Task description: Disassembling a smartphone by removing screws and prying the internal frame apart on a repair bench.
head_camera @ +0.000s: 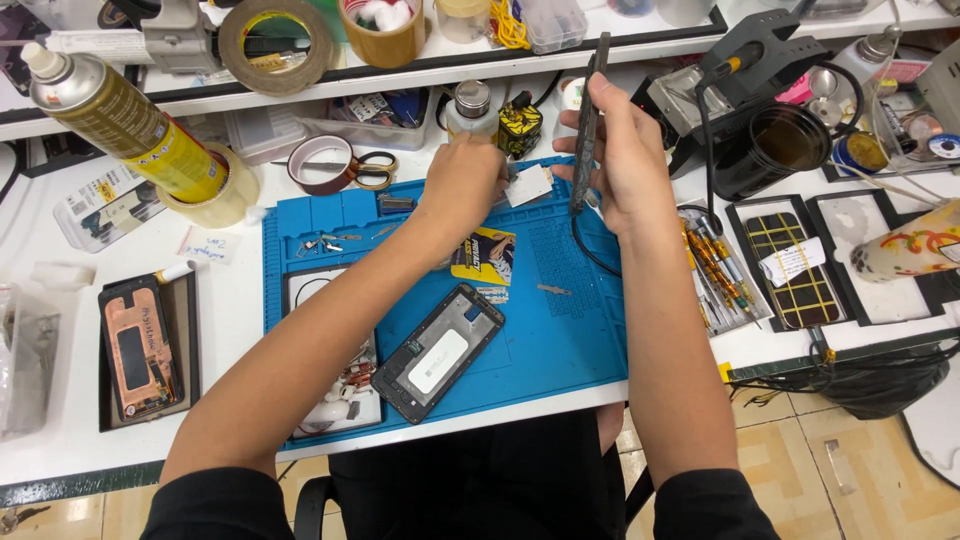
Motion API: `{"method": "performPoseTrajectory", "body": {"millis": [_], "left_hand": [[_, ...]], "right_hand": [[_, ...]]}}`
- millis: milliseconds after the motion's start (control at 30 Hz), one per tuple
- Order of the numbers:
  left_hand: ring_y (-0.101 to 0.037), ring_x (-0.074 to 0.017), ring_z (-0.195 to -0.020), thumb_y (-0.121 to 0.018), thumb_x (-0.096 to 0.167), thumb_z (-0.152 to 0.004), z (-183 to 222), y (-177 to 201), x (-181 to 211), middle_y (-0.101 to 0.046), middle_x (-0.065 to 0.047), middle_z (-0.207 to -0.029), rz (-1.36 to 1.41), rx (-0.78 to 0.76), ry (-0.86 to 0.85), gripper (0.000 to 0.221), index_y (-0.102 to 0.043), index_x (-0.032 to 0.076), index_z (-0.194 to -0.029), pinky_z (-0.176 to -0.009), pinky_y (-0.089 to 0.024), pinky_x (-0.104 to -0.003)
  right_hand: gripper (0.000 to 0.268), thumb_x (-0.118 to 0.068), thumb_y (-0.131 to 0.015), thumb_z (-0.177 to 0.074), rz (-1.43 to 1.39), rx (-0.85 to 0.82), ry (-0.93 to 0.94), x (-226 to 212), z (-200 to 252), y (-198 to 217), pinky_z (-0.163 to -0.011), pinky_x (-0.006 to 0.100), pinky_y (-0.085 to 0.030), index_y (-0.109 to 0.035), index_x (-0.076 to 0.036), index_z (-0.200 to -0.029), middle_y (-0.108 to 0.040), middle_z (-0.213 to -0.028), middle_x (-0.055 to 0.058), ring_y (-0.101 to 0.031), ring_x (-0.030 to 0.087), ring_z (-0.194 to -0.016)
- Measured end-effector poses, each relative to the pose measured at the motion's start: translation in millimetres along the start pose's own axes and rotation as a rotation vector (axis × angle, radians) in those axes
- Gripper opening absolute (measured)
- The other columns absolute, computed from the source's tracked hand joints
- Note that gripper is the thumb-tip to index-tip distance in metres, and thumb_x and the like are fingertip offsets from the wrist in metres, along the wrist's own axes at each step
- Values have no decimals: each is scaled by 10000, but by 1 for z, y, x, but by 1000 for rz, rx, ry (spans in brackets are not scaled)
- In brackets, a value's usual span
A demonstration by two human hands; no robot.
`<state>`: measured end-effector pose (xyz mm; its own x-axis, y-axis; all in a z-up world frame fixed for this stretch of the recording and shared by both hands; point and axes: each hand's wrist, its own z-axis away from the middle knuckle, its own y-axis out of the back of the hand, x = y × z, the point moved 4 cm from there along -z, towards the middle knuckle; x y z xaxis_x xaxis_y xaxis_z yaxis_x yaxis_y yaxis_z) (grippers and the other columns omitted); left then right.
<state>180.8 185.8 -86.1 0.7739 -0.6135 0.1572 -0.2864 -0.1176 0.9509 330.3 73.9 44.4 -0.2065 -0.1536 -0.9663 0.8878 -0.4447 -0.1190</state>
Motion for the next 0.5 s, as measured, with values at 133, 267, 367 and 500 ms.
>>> {"method": "performPoseTrajectory", "body": {"millis": [133,267,367,500], "left_hand": [[-684,-365,-929,-849,110,-886,22,65,0,-766,-108,-949,326,65,-13,24,-873,112,-889,-771,-531,-517],[-836,-177,-905,-854,174,-974,73,160,-2,-794,-58,-1070,895,197,54,86,-833,119,-1037,-834,-711,-275],[-790,-132,-960,-822,10,-996,111,173,-25,-694,-65,-1092,1391,294,123,424,-708,54,-1402,-864,-683,-282],[-751,-84,-1051,-651,94,-1119,142,159,-55,-671,-50,-1259,1873,298,86,531,-477,103,-1621,-915,-663,-192]], "right_hand": [[607,-543,-642,-885,36,-31,6,-1,0,-1,-624,297,-704,-658,-89,-1287,-777,-1117,71,-760,150,-859],[532,-534,-642,-913,36,-35,-10,1,2,-6,-653,332,-701,-667,-120,-1247,-773,-1129,66,-775,169,-875],[641,-548,-739,-1022,15,-121,177,28,-22,0,-715,468,-765,-653,28,-1289,-778,-1099,162,-824,262,-885],[697,-481,-771,-1037,21,-143,179,45,-30,-10,-736,495,-753,-596,68,-1429,-756,-1119,169,-818,289,-900]]}}
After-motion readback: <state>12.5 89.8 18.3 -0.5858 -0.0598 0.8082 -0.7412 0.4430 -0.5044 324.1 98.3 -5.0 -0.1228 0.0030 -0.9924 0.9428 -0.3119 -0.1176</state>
